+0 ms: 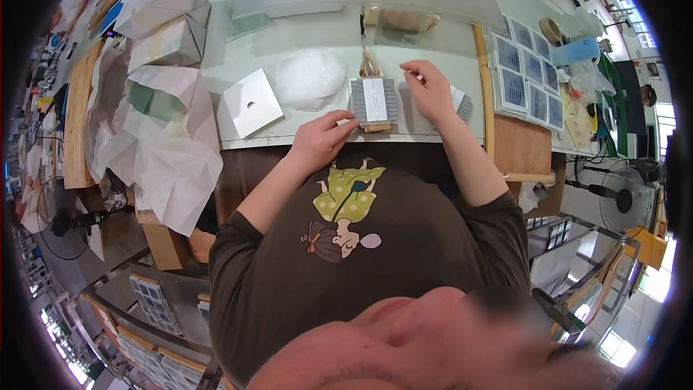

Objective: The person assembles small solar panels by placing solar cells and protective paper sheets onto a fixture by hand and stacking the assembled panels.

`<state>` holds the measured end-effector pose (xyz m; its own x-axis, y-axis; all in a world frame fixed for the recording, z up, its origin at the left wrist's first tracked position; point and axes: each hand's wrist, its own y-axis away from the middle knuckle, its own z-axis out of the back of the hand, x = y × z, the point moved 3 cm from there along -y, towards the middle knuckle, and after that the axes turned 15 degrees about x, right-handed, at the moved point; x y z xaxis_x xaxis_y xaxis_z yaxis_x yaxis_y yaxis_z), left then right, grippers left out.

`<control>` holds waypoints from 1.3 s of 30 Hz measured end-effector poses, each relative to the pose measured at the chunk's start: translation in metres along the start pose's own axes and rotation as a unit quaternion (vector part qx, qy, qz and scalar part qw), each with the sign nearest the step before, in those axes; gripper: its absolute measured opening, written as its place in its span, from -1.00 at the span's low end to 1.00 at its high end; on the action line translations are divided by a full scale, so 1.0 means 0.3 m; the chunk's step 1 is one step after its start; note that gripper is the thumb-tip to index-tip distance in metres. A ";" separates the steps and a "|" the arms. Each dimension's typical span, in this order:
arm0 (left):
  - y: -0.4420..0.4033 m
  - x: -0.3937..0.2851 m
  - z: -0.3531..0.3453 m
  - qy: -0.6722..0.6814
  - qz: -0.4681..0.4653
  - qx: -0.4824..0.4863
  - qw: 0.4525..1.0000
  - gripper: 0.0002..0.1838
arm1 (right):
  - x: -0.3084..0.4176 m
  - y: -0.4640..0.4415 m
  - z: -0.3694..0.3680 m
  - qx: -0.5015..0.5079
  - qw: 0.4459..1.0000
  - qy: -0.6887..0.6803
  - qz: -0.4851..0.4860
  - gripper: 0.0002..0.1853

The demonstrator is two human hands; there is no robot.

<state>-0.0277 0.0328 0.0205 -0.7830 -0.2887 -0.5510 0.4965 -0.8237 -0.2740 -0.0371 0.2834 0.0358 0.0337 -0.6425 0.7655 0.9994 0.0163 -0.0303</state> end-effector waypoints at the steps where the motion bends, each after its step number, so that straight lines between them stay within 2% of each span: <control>1: 0.002 0.002 -0.002 -0.005 -0.004 -0.002 1.000 -0.71 | -0.004 0.017 -0.006 0.012 1.000 -0.025 0.004 -0.79; 3: 0.003 0.005 -0.003 -0.004 -0.005 -0.002 1.000 -0.71 | -0.024 0.028 -0.025 0.025 0.998 -0.051 0.008 -0.78; 5: 0.003 0.005 -0.005 -0.002 -0.005 0.000 1.000 -0.70 | -0.035 0.035 -0.044 0.031 0.998 -0.020 0.044 -0.76; 18: 0.006 0.005 -0.008 -0.004 0.009 0.005 1.000 -0.67 | -0.003 0.042 -0.037 0.069 0.996 0.044 0.037 -0.74; 27: 0.008 -0.006 0.003 -0.008 0.013 0.007 1.000 -0.70 | -0.002 0.041 -0.040 0.046 0.997 0.037 0.058 -0.76; 29: 0.009 -0.013 0.005 -0.006 0.024 0.006 1.000 -0.72 | -0.010 0.047 -0.035 0.009 0.996 0.035 0.083 -0.77; 31: 0.016 -0.021 0.019 0.004 0.003 -0.019 1.000 -0.76 | -0.032 0.046 -0.022 0.000 0.993 0.050 0.103 -0.77; 32: 0.027 -0.019 0.035 -0.007 0.022 -0.023 0.999 -0.76 | -0.041 0.044 -0.023 -0.015 0.991 0.067 0.115 -0.77; 34: 0.061 -0.017 0.078 -0.016 0.011 -0.041 0.999 -0.78 | -0.028 0.051 -0.013 -0.023 0.993 0.058 0.098 -0.78; 35: 0.091 0.001 0.104 -0.019 0.060 -0.045 0.997 -0.79 | -0.030 0.055 -0.016 -0.014 0.993 0.049 0.109 -0.78; 36: 0.119 0.021 0.142 -0.026 0.070 -0.048 0.996 -0.79 | -0.039 0.062 -0.012 -0.023 0.993 0.038 0.109 -0.79; 38: 0.189 0.096 0.246 -0.123 0.239 -0.061 0.961 -0.74 | -0.041 0.072 -0.008 -0.031 0.993 0.024 0.109 -0.80; 39: 0.225 0.126 0.283 -0.120 0.296 -0.039 0.947 -0.71 | -0.040 0.077 -0.006 -0.031 0.994 0.012 0.101 -0.80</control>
<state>-0.0555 -0.0752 0.0480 -0.4175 -0.7984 -0.4339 0.8935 -0.4476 -0.0361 -0.0144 0.2901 0.0247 0.2333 -0.6492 0.7239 0.9697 0.0997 -0.2231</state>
